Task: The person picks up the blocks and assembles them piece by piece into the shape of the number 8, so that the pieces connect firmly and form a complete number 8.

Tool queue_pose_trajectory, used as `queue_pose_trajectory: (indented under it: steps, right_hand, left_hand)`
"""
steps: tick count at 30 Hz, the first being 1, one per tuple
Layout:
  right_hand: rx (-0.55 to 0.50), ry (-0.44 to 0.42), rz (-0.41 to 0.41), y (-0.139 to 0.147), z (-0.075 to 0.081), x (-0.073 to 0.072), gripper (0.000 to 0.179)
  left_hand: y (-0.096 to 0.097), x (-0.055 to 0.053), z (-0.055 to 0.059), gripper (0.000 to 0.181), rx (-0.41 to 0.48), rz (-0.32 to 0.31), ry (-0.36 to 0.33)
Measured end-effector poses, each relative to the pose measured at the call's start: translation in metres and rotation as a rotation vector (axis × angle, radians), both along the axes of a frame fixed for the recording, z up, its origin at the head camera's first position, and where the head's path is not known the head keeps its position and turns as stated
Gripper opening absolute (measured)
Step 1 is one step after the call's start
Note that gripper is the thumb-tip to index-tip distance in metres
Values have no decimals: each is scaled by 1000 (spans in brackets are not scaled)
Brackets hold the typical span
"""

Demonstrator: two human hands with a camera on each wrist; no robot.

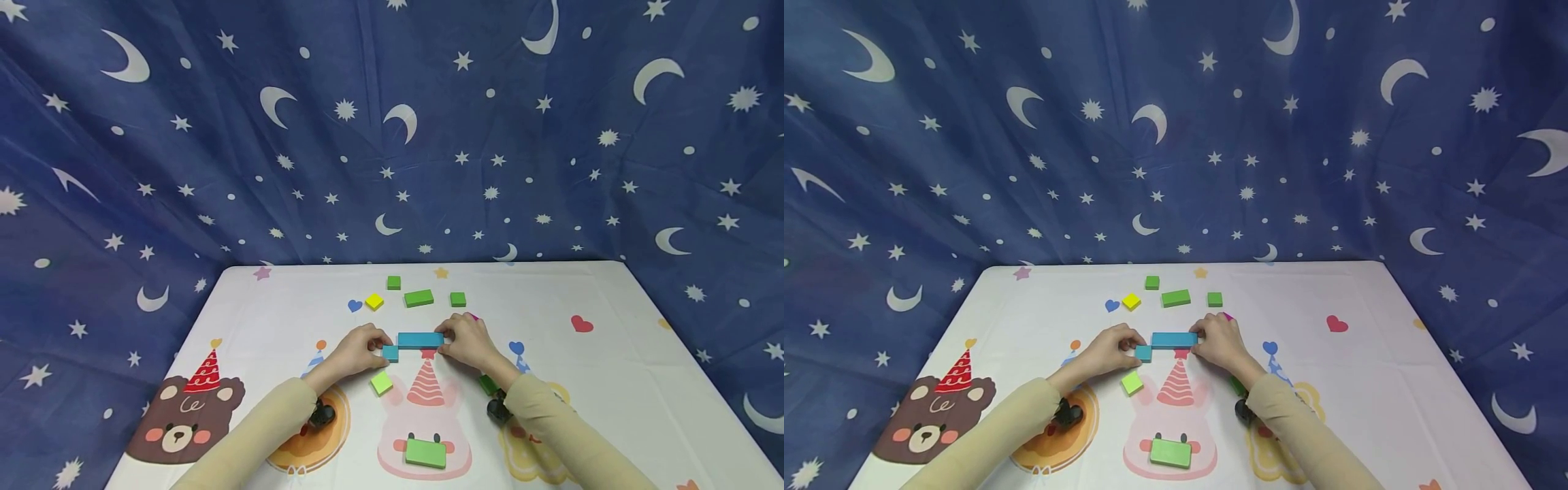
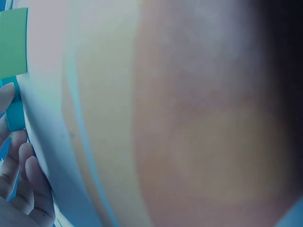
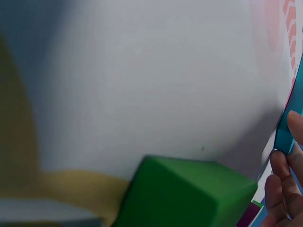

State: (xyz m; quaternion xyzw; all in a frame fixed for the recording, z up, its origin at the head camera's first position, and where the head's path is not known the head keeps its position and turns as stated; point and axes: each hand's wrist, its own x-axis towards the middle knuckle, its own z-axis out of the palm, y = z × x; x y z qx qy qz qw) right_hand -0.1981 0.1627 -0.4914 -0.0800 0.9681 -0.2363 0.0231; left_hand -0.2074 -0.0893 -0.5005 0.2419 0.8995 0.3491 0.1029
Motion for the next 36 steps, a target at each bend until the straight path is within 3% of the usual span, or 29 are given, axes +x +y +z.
queue_pose_trajectory:
  steps: [25,36]
  right_hand:
    - [-33,-35,18,2,0,-2,33]
    - [-64,-58,7,7,11,3,40]
  left_hand:
    - [-1,-2,-1,27,23,-3,-33]
    - [-1,-3,2,26,25,-3,-60]
